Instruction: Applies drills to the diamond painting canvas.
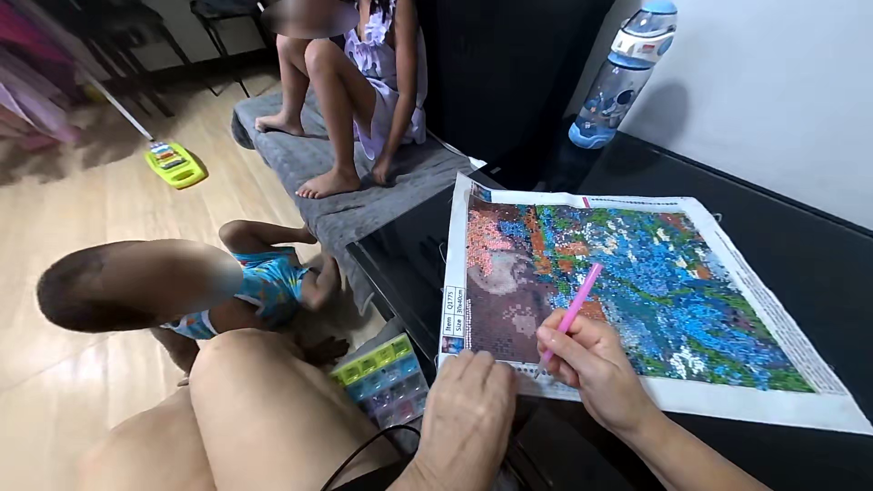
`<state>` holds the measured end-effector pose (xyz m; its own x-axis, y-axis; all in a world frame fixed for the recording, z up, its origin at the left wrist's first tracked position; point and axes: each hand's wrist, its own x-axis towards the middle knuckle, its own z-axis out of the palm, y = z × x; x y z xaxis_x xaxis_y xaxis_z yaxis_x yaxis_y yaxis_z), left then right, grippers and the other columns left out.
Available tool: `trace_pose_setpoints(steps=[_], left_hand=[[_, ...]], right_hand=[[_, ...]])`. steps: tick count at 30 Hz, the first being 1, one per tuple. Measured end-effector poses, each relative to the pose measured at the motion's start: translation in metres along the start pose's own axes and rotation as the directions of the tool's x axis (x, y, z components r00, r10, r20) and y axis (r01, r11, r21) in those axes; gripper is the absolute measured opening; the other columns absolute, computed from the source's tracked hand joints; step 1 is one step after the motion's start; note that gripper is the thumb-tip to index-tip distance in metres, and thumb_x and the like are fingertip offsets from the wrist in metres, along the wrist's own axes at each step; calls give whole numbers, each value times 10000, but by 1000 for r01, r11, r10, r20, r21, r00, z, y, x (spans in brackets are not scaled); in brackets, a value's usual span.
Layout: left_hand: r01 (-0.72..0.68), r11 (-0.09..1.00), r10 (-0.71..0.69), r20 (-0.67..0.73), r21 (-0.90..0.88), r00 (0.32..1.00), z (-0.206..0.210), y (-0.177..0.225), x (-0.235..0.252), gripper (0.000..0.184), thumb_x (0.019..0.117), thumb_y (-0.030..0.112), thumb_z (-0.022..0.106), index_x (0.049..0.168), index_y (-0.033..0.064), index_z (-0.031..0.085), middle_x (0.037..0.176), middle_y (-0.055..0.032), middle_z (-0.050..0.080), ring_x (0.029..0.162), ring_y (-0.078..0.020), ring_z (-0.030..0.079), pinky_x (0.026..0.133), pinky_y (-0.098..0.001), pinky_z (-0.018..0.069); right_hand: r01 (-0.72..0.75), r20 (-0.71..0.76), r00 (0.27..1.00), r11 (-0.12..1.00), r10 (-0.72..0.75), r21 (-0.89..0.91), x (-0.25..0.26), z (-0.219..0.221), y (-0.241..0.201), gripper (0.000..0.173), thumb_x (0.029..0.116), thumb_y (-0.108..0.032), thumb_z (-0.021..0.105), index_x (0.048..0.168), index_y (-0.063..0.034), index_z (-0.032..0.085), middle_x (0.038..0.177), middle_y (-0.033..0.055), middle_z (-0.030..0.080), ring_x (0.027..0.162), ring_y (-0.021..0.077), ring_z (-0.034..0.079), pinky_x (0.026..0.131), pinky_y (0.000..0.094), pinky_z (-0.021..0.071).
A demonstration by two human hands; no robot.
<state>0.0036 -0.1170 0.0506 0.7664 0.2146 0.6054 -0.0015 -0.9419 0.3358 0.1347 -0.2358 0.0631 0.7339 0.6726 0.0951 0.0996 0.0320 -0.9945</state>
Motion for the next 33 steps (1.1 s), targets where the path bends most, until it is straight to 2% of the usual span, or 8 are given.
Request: trace_pose_setpoints(steps=[3, 7, 10, 13, 19, 24, 28, 33], left_hand=[[63, 998, -63, 44, -3, 997, 0, -8, 1, 192, 931, 183, 595, 818, 90, 717, 754, -42, 675, 724, -210, 663, 693, -329, 537], [66, 998, -66, 45, 1, 997, 4, -10, 1, 164, 902, 200, 637, 800, 95, 710, 725, -27, 657, 697, -204, 643, 673, -332, 511], [59, 998, -59, 43, -2, 997, 5, -11, -1, 182, 923, 207, 623, 806, 99, 711, 736, -29, 662, 708, -206, 642, 673, -339, 498], [57, 998, -56, 38, -23, 998, 5, -12, -3, 194, 946, 159, 585, 844, 95, 738, 770, -32, 685, 739, -207, 654, 700, -341, 509], [30, 995, -33, -21, -99, 999, 1, -17, -18, 192, 916, 118, 570, 911, 128, 762, 835, -27, 684, 823, -187, 640, 769, -306, 500], [-40, 995, 38, -31, -92, 999, 0, -20, -30, 231, 918, 107, 552, 979, 129, 774, 927, -42, 699, 908, -201, 639, 859, -293, 497], [-73, 994, 70, -35, -85, 997, 0, -23, -33, 264, 912, 87, 544, 1023, 128, 779, 952, -48, 703, 939, -211, 642, 887, -295, 495], [-108, 991, 104, -52, -80, 993, 1, -25, -35, 244, 915, 81, 542, 1002, 122, 766, 954, -56, 701, 935, -212, 649, 882, -296, 503]], right_hand=[[-3, -3, 1000, 1000, 3, -5, 0, 1, 0, 233, 970, -172, 526, 766, -217, 631, 602, -127, 568, 476, -77, 447, 457, 87, 359], [15, 4, 1000, 1000, -15, -25, -1, 1, 2, 223, 968, -182, 534, 768, -217, 627, 608, -133, 557, 483, -76, 442, 462, 89, 352], [54, 0, 999, 997, -54, -61, -1, 2, 4, 215, 966, -186, 536, 770, -217, 620, 610, -142, 555, 490, -81, 447, 467, 85, 356], [166, 4, 986, 971, -167, -171, -3, 4, 9, 196, 982, -217, 545, 804, -187, 619, 631, -147, 541, 516, -91, 455, 484, 80, 372], [365, 55, 928, 875, -367, -318, -4, 5, 15, 275, 1025, -314, 549, 851, -119, 636, 686, -103, 569, 607, -100, 526, 563, 68, 448], [483, 108, 869, 782, -482, -395, -5, 5, 16, 321, 1053, -302, 521, 859, -72, 630, 681, -54, 559, 622, -93, 505, 591, 60, 429], [491, 125, 865, 773, -485, -401, -4, 4, 17, 323, 1048, -299, 523, 854, -66, 636, 693, -49, 579, 636, -94, 518, 606, 59, 434], [477, 112, 873, 786, -474, -394, -4, 5, 17, 315, 1046, -302, 529, 859, -75, 642, 699, -59, 587, 645, -99, 533, 612, 57, 446]])
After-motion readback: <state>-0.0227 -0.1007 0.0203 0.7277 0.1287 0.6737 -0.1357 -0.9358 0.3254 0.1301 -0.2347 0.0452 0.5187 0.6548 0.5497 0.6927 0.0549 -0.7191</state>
